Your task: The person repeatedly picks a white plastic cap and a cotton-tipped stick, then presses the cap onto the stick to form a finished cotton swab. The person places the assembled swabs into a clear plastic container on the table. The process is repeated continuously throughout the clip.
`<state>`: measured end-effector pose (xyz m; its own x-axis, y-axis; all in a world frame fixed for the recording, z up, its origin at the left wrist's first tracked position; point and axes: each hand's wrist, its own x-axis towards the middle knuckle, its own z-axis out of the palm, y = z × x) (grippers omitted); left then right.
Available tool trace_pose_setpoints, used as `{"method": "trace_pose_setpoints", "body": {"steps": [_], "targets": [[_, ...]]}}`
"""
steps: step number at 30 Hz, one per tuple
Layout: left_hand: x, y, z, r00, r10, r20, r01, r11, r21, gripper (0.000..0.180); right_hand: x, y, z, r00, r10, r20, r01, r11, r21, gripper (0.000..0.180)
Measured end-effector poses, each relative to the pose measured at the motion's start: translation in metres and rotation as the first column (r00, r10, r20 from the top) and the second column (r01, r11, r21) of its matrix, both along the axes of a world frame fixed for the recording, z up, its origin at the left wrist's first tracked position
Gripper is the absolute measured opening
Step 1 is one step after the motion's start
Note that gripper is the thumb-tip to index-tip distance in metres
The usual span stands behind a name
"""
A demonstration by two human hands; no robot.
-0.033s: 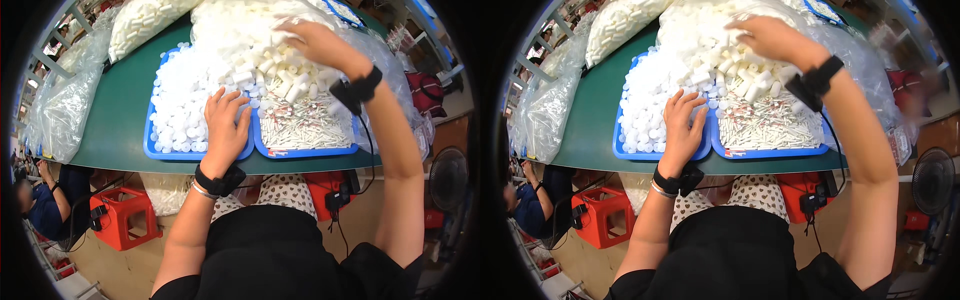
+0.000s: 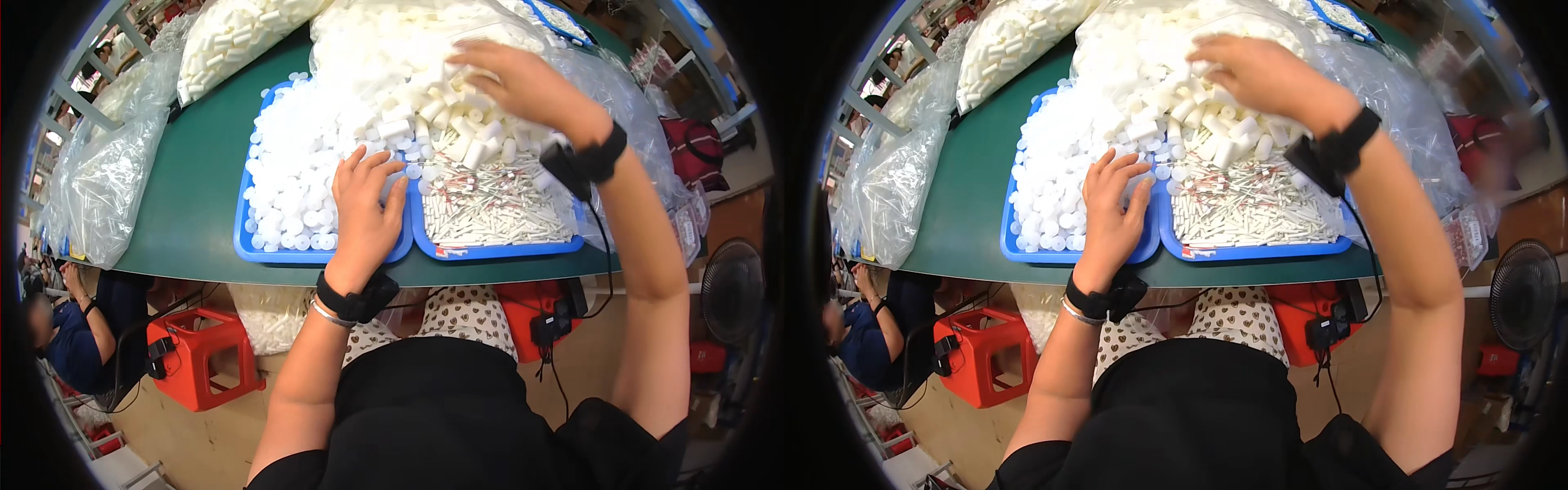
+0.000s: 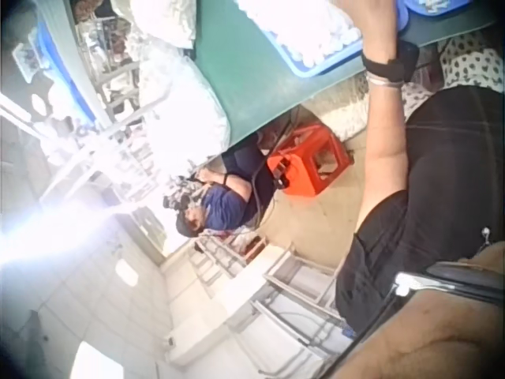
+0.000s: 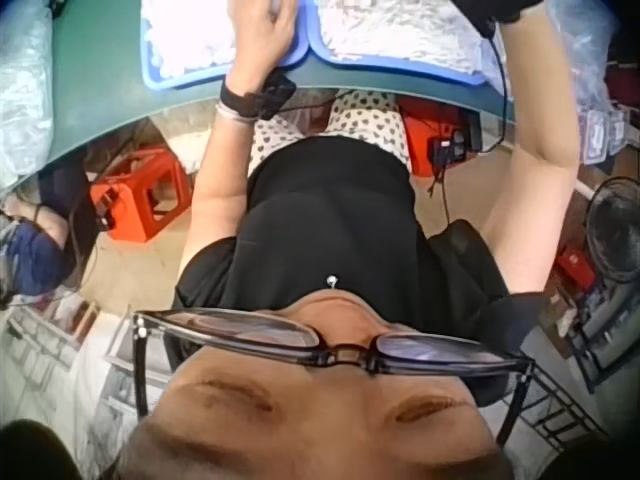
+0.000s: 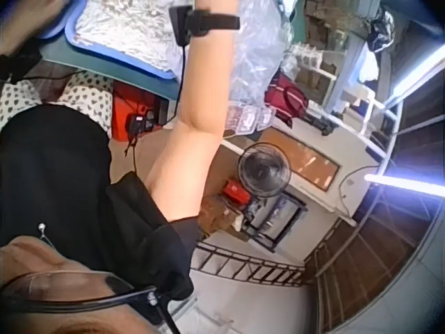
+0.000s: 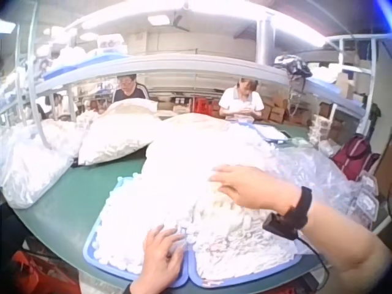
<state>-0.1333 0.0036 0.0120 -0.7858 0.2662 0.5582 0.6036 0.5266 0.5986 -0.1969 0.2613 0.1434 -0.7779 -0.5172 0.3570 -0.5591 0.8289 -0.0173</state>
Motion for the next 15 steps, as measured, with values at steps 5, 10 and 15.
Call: {"method": "trace_pose_setpoints", "body": {"steps": [5, 10, 15], "targets": [[0.018, -0.008, 0.013, 0.997, 0.005, 0.074, -0.011, 0.997, 0.076, 0.019, 0.079, -0.009, -0.018, 0.991, -0.101, 0.088, 0.103, 0.994, -0.023, 0.013], [0.029, -0.017, 0.011, 0.996, 0.08, 0.029, -0.077, 0.994, -0.084, 0.023, 0.096, -0.014, -0.066, 0.989, -0.138, 0.053, 0.143, 0.984, -0.106, 0.006], [0.028, -0.016, 0.01, 0.991, 0.105, -0.082, -0.123, 0.959, -0.256, 0.034, 0.086, -0.021, -0.088, 0.986, -0.166, -0.013, 0.165, 0.985, -0.051, 0.005]]}}
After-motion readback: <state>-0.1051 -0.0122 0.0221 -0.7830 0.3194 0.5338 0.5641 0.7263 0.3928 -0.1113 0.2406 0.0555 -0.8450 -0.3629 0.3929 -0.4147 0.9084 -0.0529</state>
